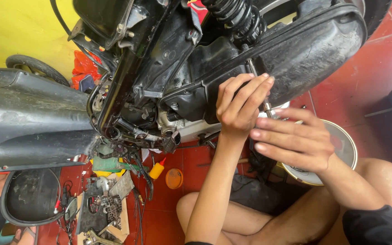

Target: The person is sitting on the floor repairing a motorcycle, using a screwdriver and socket wrench to work on the engine area and sorting through a bucket of screws.

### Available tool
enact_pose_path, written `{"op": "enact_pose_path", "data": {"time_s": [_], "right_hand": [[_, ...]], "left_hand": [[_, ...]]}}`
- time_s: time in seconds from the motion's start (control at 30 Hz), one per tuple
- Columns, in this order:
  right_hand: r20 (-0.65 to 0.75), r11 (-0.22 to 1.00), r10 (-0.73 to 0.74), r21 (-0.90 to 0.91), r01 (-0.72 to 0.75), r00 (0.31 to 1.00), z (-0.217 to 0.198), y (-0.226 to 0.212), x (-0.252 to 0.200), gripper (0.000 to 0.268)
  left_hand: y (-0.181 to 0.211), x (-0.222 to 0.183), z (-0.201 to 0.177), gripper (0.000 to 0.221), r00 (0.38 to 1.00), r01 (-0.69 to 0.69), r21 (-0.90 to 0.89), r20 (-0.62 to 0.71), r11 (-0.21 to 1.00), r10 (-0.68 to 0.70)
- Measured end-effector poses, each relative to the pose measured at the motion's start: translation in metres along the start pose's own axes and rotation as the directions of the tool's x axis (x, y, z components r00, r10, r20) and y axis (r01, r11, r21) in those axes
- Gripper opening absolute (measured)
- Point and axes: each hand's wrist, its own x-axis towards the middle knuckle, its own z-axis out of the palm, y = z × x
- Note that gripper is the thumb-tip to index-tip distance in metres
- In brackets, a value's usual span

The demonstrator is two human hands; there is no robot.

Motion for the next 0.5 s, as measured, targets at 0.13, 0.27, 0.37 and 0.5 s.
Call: {"op": "enact_pose_path", "data": {"time_s": [0.13,0.27,0.37,0.5], "right_hand": [[0.006,0.993,0.029,0.117,-0.030,1.000,-0.001,-0.001,0.004,0.016],[0.014,0.995,-0.018,0.098,0.017,1.000,-0.006,0.005,0.009,0.013],[0.102,0.994,-0.036,0.106,0.026,0.994,-0.012,0.008,0.001,0.011],[0.096,0.992,-0.074,0.105,0.064,0.993,-0.012,0.017,0.003,0.008]], "left_hand": [[-0.001,-0.003,0.000,0.015,1.000,-0.013,0.014,0.004,1.000,0.013],[0.002,0.002,-0.003,0.015,1.000,0.000,0.007,-0.002,1.000,0.000],[0.008,0.011,-0.011,0.014,0.989,0.005,0.085,0.150,0.996,-0.017],[0.008,0.009,-0.010,0.016,0.989,0.016,0.095,0.146,0.995,-0.030]]}}
